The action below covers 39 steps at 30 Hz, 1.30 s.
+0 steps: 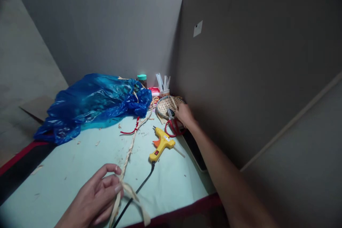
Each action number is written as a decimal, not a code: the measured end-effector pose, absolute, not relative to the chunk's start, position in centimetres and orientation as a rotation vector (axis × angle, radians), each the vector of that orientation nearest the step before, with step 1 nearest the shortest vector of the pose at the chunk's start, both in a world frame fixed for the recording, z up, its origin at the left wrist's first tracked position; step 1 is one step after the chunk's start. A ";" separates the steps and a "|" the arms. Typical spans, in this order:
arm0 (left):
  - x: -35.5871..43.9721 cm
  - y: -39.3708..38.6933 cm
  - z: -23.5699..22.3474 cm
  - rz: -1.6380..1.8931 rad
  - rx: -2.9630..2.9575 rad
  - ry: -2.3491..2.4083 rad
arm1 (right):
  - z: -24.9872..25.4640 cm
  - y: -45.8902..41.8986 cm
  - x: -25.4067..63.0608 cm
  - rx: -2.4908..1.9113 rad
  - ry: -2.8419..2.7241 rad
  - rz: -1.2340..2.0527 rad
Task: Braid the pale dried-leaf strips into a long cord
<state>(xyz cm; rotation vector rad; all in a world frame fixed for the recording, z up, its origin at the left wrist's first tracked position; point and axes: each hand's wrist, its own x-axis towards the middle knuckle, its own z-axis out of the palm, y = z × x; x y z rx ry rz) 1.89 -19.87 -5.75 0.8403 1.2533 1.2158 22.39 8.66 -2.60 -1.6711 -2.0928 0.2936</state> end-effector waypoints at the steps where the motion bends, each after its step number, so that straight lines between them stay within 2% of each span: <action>1: 1.9 -19.9 -5.8 1.222 0.842 1.256 | -2.1 8.5 22.5 -1.627 -2.061 0.312; 5: 1.9 -20.2 -5.5 1.236 0.862 1.286 | 0.1 7.0 22.5 -1.413 -2.005 0.490; 9: 2.2 -20.4 -5.1 1.163 0.873 1.292 | 1.2 1.5 21.1 -1.165 -2.131 0.860; 12: 2.6 -20.5 -4.9 1.184 0.860 1.274 | 0.5 -4.5 19.7 -0.811 -2.150 1.437; 13: 2.7 -20.5 -4.8 1.194 0.860 1.269 | 0.1 -6.4 19.3 -0.764 -2.133 1.527; 15: 2.8 -20.6 -4.9 1.215 0.862 1.266 | -0.8 -9.7 18.7 -0.787 -2.203 1.497; 20: 2.8 -20.8 -5.5 1.251 0.879 1.301 | -2.6 -13.7 18.4 -0.936 -2.238 1.101; 24: 3.0 -20.9 -5.9 1.304 0.854 1.276 | -2.9 -14.7 18.8 -0.895 -2.279 1.052; 27: 3.0 -20.9 -5.8 1.305 0.860 1.290 | -3.0 -14.6 18.9 -0.868 -2.225 1.186; 36: 2.9 -21.0 -4.8 1.266 0.903 1.324 | -4.2 -13.4 18.9 -0.821 -1.682 1.916; 39: 3.0 -21.0 -4.8 1.273 0.865 1.312 | -4.6 -13.5 18.9 -0.773 -1.649 1.964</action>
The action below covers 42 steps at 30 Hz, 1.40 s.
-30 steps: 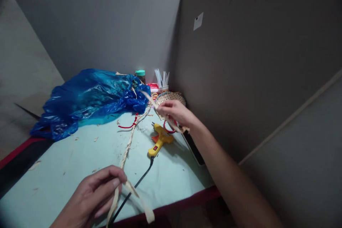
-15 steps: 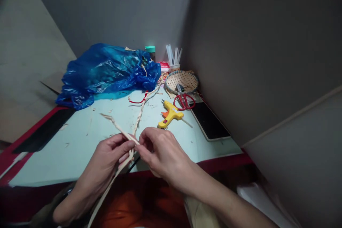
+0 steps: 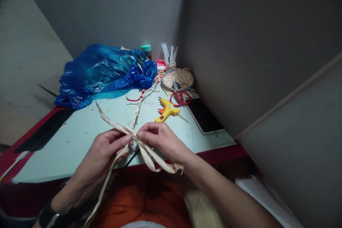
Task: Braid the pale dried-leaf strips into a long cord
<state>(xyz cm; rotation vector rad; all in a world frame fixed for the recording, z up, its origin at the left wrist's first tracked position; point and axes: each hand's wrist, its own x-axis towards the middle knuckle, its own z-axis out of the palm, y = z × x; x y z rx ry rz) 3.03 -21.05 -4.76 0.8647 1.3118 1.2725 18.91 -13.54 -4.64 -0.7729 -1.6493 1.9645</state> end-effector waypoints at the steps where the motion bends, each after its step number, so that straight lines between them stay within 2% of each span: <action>1: 3.1 -21.0 -4.7 1.274 0.853 1.319 | -4.7 -13.6 18.8 -0.761 -1.692 1.921; 8: 3.2 -20.9 -4.7 1.275 0.994 1.405 | -4.0 -14.1 18.4 -0.738 -2.184 1.181; 14: 2.9 -20.9 -5.1 1.233 0.947 1.446 | -3.4 -14.1 18.8 -0.751 -2.268 1.009; 19: 2.7 -20.7 -4.6 1.228 0.954 1.430 | -3.3 -13.7 18.7 -0.831 -2.185 1.131; 25: 2.6 -21.1 -4.1 1.217 0.979 1.380 | -3.8 -12.9 18.6 -0.817 -1.935 1.578; 30: 2.5 -21.1 -4.3 1.185 0.944 1.364 | -4.3 -12.7 18.5 -0.759 -1.743 1.799; 37: 2.5 -20.9 -4.8 1.202 0.929 1.272 | -4.9 -12.8 18.1 -0.748 -1.655 1.888; 42: 2.6 -20.9 -4.7 1.210 0.927 1.271 | -4.6 -13.1 18.1 -0.751 -1.724 1.788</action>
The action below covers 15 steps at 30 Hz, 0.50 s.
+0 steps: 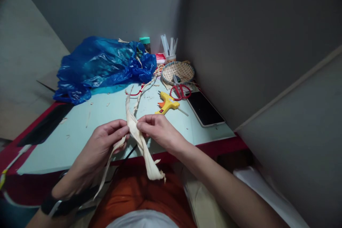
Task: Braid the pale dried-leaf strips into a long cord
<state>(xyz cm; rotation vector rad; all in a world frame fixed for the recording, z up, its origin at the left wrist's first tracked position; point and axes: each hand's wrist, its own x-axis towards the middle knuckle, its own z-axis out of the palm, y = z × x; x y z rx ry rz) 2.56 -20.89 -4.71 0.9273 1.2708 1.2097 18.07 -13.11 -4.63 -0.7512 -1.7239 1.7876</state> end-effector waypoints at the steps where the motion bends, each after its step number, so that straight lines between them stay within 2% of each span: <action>1: 2.6 -20.9 -4.6 1.211 0.929 1.271 | -4.7 -13.2 18.0 -0.745 -1.744 1.765; 9: 2.6 -20.9 -4.6 1.232 0.945 1.257 | -5.1 -14.2 17.7 -0.741 -1.753 1.718; 15: 2.5 -20.8 -4.6 1.256 0.918 1.234 | -5.0 -14.5 17.8 -0.601 -1.555 1.952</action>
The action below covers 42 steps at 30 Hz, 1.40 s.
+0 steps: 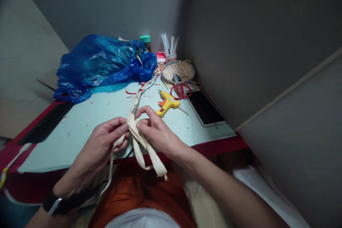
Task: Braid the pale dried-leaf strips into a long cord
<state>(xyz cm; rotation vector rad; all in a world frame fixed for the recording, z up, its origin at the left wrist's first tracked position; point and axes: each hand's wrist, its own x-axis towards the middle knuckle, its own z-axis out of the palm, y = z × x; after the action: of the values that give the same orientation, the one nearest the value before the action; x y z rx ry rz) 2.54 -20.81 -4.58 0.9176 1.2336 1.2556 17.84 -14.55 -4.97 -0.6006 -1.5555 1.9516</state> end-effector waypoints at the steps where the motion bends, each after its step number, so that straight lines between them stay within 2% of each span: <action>1: 2.5 -20.8 -4.5 1.255 0.919 1.236 | -5.0 -14.5 17.9 -0.577 -1.561 1.953; 7: 2.7 -21.2 -4.2 1.237 1.013 1.301 | -4.5 -14.4 18.0 -0.596 -1.777 1.714; 14: 2.5 -21.3 -4.0 1.210 1.037 1.281 | -5.5 -13.5 18.4 -0.486 -1.552 2.029; 18: 2.2 -21.1 -4.3 1.218 1.004 1.221 | -5.7 -13.2 18.7 -0.485 -1.587 2.052; 26: 2.7 -21.4 -4.2 1.198 1.036 1.323 | -4.4 -13.9 18.6 -0.612 -1.830 1.784; 35: 2.9 -21.5 -4.2 1.171 1.096 1.458 | -4.6 -14.4 18.1 -0.779 -1.997 1.294; 42: 2.8 -21.5 -4.2 1.204 1.091 1.403 | -4.3 -14.6 18.1 -0.773 -1.992 1.150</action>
<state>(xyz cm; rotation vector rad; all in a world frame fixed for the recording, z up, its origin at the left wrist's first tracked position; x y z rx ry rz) 2.81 -21.50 -4.18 1.0908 1.4032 1.2042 18.11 -14.64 -4.31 -0.7726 -1.9919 1.1497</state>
